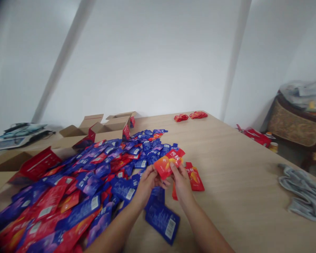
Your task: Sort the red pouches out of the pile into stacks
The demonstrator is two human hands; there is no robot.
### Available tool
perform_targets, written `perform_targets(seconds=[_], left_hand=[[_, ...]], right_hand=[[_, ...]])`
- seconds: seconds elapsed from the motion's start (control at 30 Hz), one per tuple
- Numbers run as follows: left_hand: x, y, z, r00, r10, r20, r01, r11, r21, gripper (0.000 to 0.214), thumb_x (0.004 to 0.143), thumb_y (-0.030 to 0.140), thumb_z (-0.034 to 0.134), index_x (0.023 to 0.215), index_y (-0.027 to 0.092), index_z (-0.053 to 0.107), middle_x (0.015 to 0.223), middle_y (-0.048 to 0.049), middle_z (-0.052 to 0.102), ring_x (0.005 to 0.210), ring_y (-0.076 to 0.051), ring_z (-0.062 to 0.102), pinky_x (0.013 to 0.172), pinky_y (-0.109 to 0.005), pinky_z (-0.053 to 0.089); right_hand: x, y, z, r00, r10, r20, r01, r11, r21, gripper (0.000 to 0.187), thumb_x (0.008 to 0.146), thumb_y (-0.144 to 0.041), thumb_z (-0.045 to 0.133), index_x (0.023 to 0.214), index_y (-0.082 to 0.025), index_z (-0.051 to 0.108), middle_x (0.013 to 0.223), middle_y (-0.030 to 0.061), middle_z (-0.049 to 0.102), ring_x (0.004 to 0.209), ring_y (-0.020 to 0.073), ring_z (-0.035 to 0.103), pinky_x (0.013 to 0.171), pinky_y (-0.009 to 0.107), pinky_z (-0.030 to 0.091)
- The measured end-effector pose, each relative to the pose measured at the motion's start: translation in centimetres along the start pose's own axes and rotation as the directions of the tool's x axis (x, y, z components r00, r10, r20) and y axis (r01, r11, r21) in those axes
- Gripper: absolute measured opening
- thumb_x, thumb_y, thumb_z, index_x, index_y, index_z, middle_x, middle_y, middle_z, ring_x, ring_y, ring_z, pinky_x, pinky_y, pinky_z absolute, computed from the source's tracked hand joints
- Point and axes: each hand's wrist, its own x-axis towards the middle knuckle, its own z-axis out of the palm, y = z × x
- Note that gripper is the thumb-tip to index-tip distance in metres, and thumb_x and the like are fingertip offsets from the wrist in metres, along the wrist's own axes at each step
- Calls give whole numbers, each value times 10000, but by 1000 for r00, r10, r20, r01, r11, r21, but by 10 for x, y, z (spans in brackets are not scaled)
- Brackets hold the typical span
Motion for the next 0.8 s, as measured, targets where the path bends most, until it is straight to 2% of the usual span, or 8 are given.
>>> perform_targets(seconds=[0.07, 0.1, 0.23, 0.33, 0.5, 0.63, 0.73, 0.8], left_hand=[[-8, -10, 10, 994, -81, 69, 83, 996, -35, 413, 725, 573, 548, 860, 190, 466, 609, 14, 631, 440, -143, 596, 400, -223, 428], [-10, -14, 13, 993, -96, 65, 98, 995, -28, 444, 717, 596, 547, 867, 185, 472, 586, 14, 624, 414, -138, 580, 377, -215, 410], [-18, -19, 19, 997, -47, -61, 56, 986, 155, 394, 744, 535, 592, 739, 147, 525, 447, 36, 546, 287, -71, 438, 294, -161, 276], [-24, -23, 22, 996, -47, -71, 62, 974, 220, 440, 783, 527, 555, 580, 138, 516, 361, 42, 471, 241, -41, 345, 266, -155, 202], [-34, -30, 24, 995, -95, 8, 94, 990, 107, 421, 772, 534, 566, 660, 128, 570, 403, 12, 545, 284, -84, 458, 279, -159, 310], [-38, -36, 24, 990, -130, 54, 127, 990, 58, 468, 772, 555, 546, 612, 116, 575, 416, -17, 552, 307, -102, 492, 292, -176, 339], [-42, -41, 20, 984, -163, 71, 157, 984, 89, 473, 765, 572, 540, 629, 120, 577, 451, -21, 559, 349, -123, 518, 322, -200, 357], [-42, -39, 13, 988, -148, 55, 136, 976, 169, 425, 767, 547, 559, 706, 128, 588, 534, -22, 589, 442, -136, 556, 398, -218, 407]], right_hand=[[0, -2, -1, 999, 34, -22, -32, 998, 62, 236, 706, -412, 704, 810, -208, 650, 719, -12, 680, 561, 128, 591, 518, 240, 481], [0, -3, -2, 999, 48, -4, -47, 997, 63, 233, 699, -405, 710, 801, -206, 645, 705, -17, 672, 540, 119, 577, 499, 232, 469], [-1, -6, -2, 997, 41, 66, -44, 998, 40, 243, 703, -404, 700, 831, -209, 631, 737, -7, 664, 559, 137, 581, 503, 249, 480], [-1, -5, 0, 999, 32, -14, -30, 993, 113, 219, 709, -382, 706, 825, -220, 615, 736, -26, 643, 588, 122, 570, 545, 231, 484], [0, -4, -1, 998, 32, -57, -24, 990, 136, 205, 711, -376, 711, 795, -230, 595, 696, -46, 612, 563, 106, 533, 521, 211, 453], [2, -2, -1, 994, 102, -45, -93, 981, 172, 265, 664, -381, 745, 833, -233, 604, 714, -40, 622, 576, 123, 546, 544, 239, 469], [3, -2, -3, 991, 94, -99, -79, 986, 149, 280, 678, -405, 728, 865, -239, 602, 762, -34, 637, 621, 133, 565, 588, 250, 475], [4, -3, -6, 996, 56, -65, -52, 997, 59, 268, 705, -422, 701, 868, -234, 601, 744, -33, 624, 619, 135, 558, 582, 247, 461]])
